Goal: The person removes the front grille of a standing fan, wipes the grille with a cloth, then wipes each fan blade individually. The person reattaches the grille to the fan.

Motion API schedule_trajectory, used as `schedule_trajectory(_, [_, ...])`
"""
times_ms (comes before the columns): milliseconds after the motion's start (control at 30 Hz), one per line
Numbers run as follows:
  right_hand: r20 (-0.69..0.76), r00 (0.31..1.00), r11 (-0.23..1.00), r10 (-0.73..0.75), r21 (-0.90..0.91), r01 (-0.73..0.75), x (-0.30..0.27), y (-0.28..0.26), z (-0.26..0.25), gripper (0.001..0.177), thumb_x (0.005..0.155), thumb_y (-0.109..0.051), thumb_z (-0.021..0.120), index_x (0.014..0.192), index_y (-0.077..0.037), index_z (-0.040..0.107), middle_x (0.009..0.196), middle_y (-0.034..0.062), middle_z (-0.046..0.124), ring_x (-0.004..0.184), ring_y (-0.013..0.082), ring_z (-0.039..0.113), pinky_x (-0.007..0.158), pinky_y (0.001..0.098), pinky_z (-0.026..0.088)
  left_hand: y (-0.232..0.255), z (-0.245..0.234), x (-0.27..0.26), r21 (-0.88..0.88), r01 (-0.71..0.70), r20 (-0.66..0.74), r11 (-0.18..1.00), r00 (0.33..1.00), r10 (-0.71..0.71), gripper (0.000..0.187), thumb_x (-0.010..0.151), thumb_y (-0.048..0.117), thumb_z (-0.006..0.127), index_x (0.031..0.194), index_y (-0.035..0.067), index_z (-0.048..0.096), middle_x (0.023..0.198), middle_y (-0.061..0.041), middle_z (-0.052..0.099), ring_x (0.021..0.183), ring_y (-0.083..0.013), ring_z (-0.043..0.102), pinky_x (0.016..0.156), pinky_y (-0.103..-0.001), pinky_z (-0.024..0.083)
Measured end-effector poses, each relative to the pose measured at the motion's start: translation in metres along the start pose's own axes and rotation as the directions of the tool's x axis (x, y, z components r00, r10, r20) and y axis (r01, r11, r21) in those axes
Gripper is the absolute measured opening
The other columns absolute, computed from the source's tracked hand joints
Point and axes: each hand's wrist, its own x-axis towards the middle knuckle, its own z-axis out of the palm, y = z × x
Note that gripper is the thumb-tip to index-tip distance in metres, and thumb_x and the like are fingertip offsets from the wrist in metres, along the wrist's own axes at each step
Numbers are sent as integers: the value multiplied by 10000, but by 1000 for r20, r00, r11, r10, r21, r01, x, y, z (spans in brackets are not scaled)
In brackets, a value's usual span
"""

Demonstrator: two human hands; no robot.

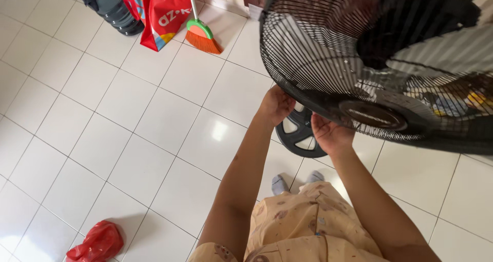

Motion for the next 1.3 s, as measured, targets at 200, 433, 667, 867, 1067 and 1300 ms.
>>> schedule_trajectory(200, [171,985,982,-6,187,-26,0,21,21,465,1067,-390,523,1200,18,702,1259,171,722,1214,320,682,1086,448,532,12,-12,12,-93,254,-80,963,962,-262,138,984,135,548,950,50,652,909,-51,655,835,-148,605,708,-290,549])
schedule_trajectory(433, [254,965,977,-68,211,14,-9,22,35,385,1081,-313,534,1199,12,702,1254,153,725,1214,307,683,1134,452,514,11,-18,10,-178,294,23,939,955,-294,150,1019,128,589,1002,-4,657,958,-84,669,853,-174,646,743,-295,581])
schedule_trajectory(667, [236,971,981,-49,192,3,-5,15,36,393,1060,-305,544,1174,38,699,1238,167,730,1191,318,690,1118,442,522,28,-27,18,310,155,-216,938,972,-89,189,977,154,617,1063,6,697,954,-76,667,817,-139,614,682,-267,498])
schedule_trajectory(867, [218,976,978,-22,206,-24,-3,20,12,364,1063,-279,544,1192,24,698,1251,168,720,1196,327,689,1122,453,519,39,-8,-16,655,54,-211,753,971,114,341,984,312,581,1204,68,674,1132,-42,703,1092,-158,631,884,-341,497])
schedule_trajectory(1067, [-175,946,890,271,-329,-316,-6,43,23,268,999,-235,574,1089,-15,698,1141,183,727,1068,298,709,988,413,568,52,34,-55,559,-152,-126,815,956,264,620,1043,557,348,1445,126,540,1366,-7,612,1316,-167,502,1023,-406,383])
schedule_trajectory(1300, [554,766,-501,326,-585,637,-106,55,212,104,892,-200,678,940,-108,688,891,51,711,814,203,676,727,376,549,93,79,-69,509,-438,-67,741,838,542,451,1035,394,507,1329,82,648,1203,-43,678,1131,-149,580,966,-370,442])
